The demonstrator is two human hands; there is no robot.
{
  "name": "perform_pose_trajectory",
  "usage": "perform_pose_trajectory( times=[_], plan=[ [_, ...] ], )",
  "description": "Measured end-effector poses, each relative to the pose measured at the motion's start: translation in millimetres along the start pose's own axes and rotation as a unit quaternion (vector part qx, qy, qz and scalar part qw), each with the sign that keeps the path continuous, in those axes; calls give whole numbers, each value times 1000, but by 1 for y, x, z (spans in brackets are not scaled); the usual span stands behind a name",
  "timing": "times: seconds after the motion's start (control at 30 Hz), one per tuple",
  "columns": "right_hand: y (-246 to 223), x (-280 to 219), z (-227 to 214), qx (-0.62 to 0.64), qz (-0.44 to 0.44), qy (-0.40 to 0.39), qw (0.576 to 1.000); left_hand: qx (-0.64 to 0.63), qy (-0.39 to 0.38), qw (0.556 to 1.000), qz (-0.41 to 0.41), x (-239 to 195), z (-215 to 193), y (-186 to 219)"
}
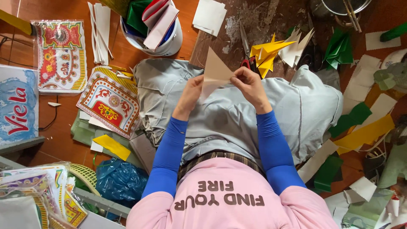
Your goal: Folding and cutting colored paper to create decorative paper shapes.
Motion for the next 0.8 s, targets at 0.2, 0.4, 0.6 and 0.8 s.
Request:
perform_pose_trajectory(
  times=[0.2, 0.4, 0.6, 0.8],
  plan=[
    [-6, 0, 1, -87, 6, 65, 994, 37, 33, 998, 43, -23, 17, 53],
    [-14, -2, 8, -45, 18, 40, 998, 99, 89, 987, 85, -20, 6, 47],
    [-10, -1, 5, 39, 50, 30, 998, 108, -7, 990, 87, -26, 12, 53],
    [-10, -6, -4, 190, 48, -8, 981, 60, -47, 996, 45, -33, 14, 60]
  ],
)
Point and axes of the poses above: each hand's wrist, its own x-axis towards the middle knuckle, its own z-axis out of the palm, y = z × x, the point moved 7 cm from there along x, towards the middle knuckle, and after that the axes turned 6 degrees about y, right-handed, at the moved point
